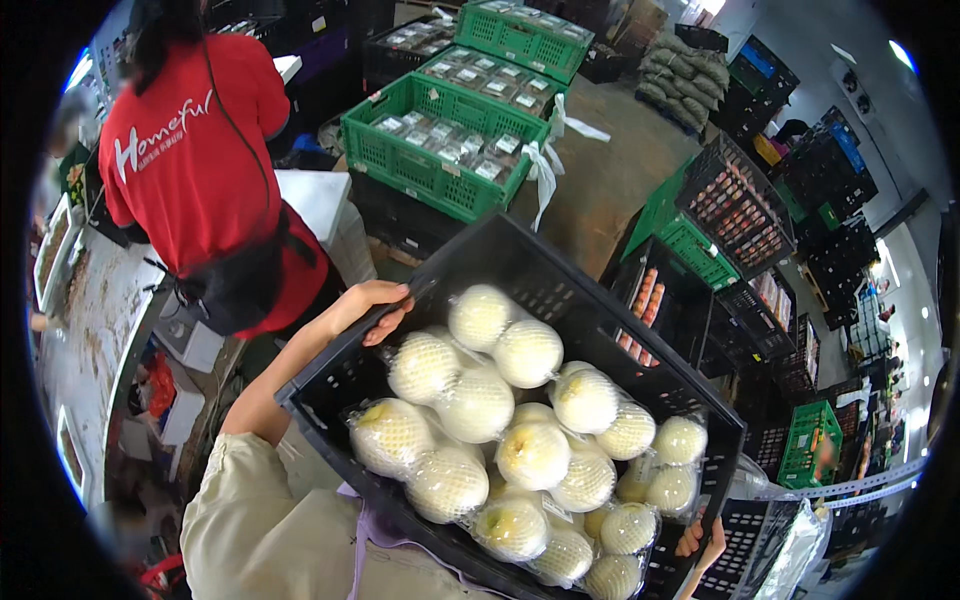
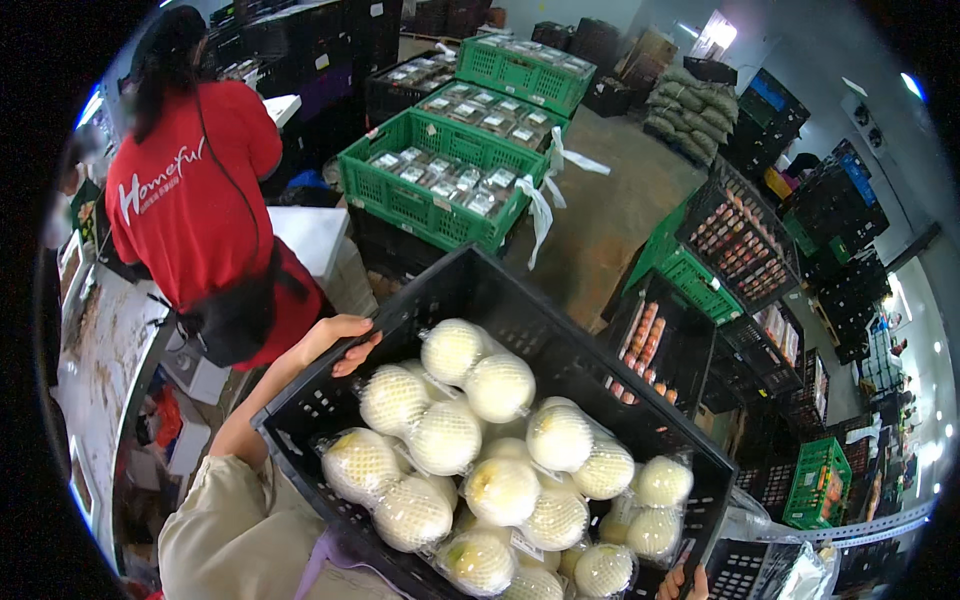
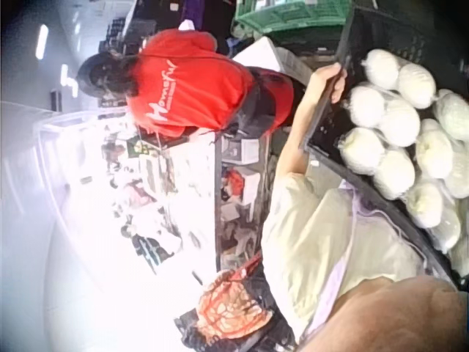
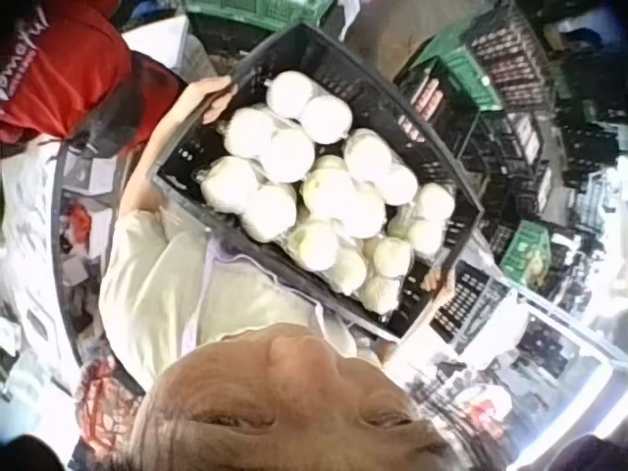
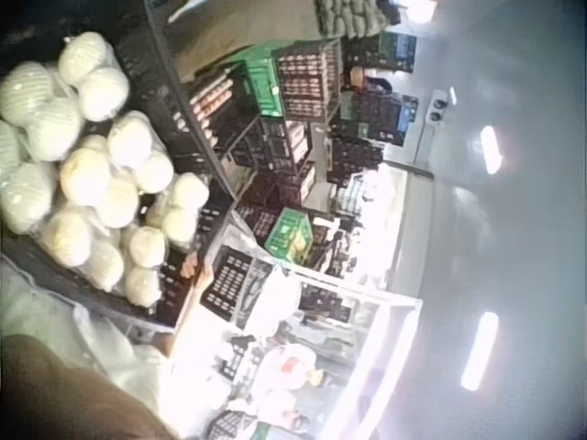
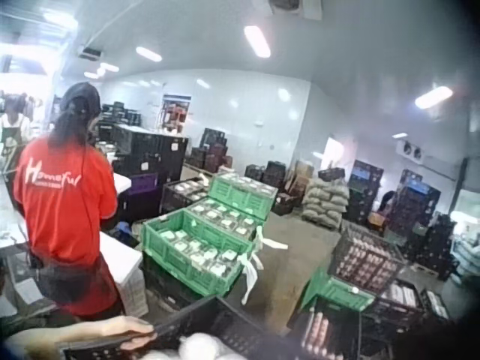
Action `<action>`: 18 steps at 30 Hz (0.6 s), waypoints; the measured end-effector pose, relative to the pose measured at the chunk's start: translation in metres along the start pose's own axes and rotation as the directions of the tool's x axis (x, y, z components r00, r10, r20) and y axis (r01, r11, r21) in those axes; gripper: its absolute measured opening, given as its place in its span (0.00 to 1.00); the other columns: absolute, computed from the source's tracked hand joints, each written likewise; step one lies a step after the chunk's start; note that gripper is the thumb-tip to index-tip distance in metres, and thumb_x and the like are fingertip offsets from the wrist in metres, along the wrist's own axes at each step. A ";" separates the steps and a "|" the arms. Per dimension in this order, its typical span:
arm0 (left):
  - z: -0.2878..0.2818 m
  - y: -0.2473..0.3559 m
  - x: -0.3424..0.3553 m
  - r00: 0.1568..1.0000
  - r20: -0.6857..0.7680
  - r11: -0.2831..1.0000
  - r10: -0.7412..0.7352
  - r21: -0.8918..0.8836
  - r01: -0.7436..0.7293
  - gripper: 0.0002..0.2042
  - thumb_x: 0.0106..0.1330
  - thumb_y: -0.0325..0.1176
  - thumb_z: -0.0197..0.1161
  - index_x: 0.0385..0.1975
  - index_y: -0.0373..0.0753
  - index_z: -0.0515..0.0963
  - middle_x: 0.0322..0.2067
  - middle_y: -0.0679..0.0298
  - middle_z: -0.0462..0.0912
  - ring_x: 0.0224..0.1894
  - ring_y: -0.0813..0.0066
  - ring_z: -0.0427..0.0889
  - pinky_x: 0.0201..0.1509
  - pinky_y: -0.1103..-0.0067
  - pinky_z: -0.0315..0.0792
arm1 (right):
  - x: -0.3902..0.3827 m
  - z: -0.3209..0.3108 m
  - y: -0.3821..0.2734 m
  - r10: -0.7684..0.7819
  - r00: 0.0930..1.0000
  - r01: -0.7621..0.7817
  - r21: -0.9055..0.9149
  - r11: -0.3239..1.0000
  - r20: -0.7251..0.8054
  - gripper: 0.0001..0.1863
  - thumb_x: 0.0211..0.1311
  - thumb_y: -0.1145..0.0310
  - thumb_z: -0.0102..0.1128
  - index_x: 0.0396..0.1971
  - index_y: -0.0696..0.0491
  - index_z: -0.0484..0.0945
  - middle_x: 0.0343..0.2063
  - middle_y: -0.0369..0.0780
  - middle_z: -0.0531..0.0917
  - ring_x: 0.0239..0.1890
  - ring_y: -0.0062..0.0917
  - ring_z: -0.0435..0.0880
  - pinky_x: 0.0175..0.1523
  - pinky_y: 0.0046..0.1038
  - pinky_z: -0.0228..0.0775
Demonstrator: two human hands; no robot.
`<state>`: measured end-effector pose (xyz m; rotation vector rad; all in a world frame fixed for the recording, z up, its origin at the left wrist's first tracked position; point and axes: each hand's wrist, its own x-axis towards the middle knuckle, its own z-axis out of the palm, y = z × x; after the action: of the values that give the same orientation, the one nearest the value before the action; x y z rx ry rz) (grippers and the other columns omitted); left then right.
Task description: The person removes foam nets from pale yellow apples, places them into clear plastic clamshell trays, and seals the trays. The person then stacks the sealed trays into a black crate. Other workers are visible in the background performing similar tasks.
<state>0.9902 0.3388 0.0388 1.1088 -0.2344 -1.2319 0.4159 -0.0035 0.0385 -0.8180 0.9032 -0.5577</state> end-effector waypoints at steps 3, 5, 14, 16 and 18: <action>-0.035 0.018 -0.015 0.999 -0.052 1.000 -0.001 -0.009 0.000 0.14 0.67 0.41 0.43 0.29 0.34 0.66 0.12 0.68 0.63 0.07 0.79 0.61 0.10 0.82 0.57 | 0.036 0.032 0.004 0.149 0.910 -0.121 -0.096 0.988 0.388 0.21 0.65 0.51 0.36 0.41 0.51 0.70 0.14 0.33 0.61 0.09 0.21 0.57 0.13 0.24 0.51; -0.058 0.025 -0.018 0.997 -0.071 1.000 0.028 0.002 -0.028 0.15 0.67 0.42 0.43 0.30 0.35 0.67 0.12 0.69 0.63 0.07 0.78 0.61 0.10 0.83 0.57 | 0.046 0.070 0.006 0.078 0.985 -0.076 -0.014 0.997 0.153 0.21 0.65 0.51 0.35 0.42 0.52 0.71 0.15 0.33 0.62 0.10 0.21 0.58 0.14 0.24 0.51; -0.086 0.074 -0.010 0.953 -0.230 0.980 0.198 0.023 -0.198 0.15 0.66 0.43 0.44 0.31 0.34 0.67 0.12 0.68 0.63 0.07 0.80 0.60 0.10 0.83 0.57 | 0.174 0.150 -0.015 -0.007 0.940 -0.023 0.082 0.996 0.340 0.21 0.66 0.55 0.38 0.48 0.56 0.68 0.16 0.35 0.65 0.11 0.20 0.60 0.15 0.24 0.54; -0.081 0.086 0.006 0.922 -0.302 0.970 0.241 0.046 -0.238 0.16 0.66 0.44 0.44 0.31 0.34 0.67 0.12 0.68 0.63 0.07 0.80 0.60 0.10 0.83 0.57 | 0.214 0.168 -0.031 -0.022 0.926 -0.011 0.084 0.996 0.378 0.21 0.66 0.56 0.39 0.48 0.56 0.68 0.16 0.35 0.66 0.11 0.20 0.60 0.15 0.24 0.54; -0.079 0.097 0.030 0.905 -0.288 0.949 0.314 0.054 -0.312 0.16 0.65 0.44 0.45 0.31 0.34 0.67 0.12 0.68 0.63 0.07 0.80 0.60 0.09 0.83 0.57 | 0.260 0.187 -0.053 -0.066 0.895 0.030 0.089 0.996 0.442 0.21 0.66 0.57 0.39 0.48 0.58 0.68 0.17 0.35 0.66 0.11 0.19 0.60 0.15 0.23 0.54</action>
<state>1.1166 0.3492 0.0626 1.1925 -0.1808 -0.7695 0.7041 -0.1514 0.0298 -0.8519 0.4366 -0.4209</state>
